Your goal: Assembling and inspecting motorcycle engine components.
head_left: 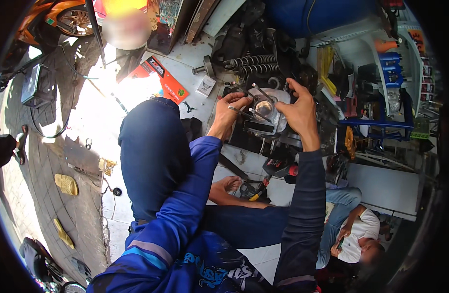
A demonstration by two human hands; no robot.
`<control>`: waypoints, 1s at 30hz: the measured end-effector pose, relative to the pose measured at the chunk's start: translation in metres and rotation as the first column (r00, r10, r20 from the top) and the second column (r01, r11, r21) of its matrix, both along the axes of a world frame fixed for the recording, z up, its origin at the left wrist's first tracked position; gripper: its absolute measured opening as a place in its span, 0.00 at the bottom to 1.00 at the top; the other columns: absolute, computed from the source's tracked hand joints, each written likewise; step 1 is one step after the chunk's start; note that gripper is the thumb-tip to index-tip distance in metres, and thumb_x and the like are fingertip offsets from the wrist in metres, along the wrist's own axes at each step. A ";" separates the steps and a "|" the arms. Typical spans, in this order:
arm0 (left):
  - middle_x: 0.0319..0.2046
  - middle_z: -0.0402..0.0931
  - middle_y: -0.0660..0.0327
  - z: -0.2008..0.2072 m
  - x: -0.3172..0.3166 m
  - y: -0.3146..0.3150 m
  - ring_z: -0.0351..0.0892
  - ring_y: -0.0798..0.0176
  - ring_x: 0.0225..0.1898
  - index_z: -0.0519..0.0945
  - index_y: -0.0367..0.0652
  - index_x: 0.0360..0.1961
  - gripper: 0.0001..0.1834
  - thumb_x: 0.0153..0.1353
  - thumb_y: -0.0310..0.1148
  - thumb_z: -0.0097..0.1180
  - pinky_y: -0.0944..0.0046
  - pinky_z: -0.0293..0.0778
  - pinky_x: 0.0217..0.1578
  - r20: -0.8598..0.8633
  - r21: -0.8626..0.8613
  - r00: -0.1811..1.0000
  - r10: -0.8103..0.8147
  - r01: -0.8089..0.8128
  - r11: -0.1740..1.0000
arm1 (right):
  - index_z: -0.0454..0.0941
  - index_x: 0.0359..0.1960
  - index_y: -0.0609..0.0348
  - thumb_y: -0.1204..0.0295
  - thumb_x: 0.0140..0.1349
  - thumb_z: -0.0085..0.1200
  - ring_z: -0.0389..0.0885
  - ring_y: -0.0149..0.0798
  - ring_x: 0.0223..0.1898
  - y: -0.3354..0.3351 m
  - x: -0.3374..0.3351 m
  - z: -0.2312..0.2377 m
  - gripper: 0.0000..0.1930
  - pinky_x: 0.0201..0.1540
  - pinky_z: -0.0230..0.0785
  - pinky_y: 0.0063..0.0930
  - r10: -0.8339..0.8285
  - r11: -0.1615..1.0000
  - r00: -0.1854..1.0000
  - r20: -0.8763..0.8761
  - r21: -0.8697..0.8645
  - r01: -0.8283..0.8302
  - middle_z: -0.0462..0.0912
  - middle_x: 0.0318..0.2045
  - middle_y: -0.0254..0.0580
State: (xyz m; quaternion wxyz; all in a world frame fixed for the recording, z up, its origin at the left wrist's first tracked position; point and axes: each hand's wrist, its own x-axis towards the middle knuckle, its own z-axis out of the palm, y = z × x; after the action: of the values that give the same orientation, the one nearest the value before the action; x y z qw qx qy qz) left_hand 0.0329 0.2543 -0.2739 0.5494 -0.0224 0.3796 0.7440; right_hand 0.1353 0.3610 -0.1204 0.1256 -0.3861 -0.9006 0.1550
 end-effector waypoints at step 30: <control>0.25 0.75 0.64 -0.018 0.005 -0.010 0.70 0.71 0.26 0.79 0.35 0.32 0.09 0.60 0.32 0.55 0.70 0.66 0.31 -0.090 -0.238 0.928 0.362 -0.373 0.897 | 0.77 0.53 0.70 0.83 0.61 0.58 0.80 0.33 0.47 -0.060 0.124 0.057 0.18 0.54 0.71 0.23 -0.274 0.961 0.864 -0.422 -0.101 0.256 0.82 0.45 0.45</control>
State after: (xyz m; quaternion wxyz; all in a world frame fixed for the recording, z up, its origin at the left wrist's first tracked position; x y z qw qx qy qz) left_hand 0.0379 0.2440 -0.2921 0.3835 -0.1467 0.4711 0.7807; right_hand 0.2598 0.3009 -0.0637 0.3341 -0.4646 -0.7852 0.2367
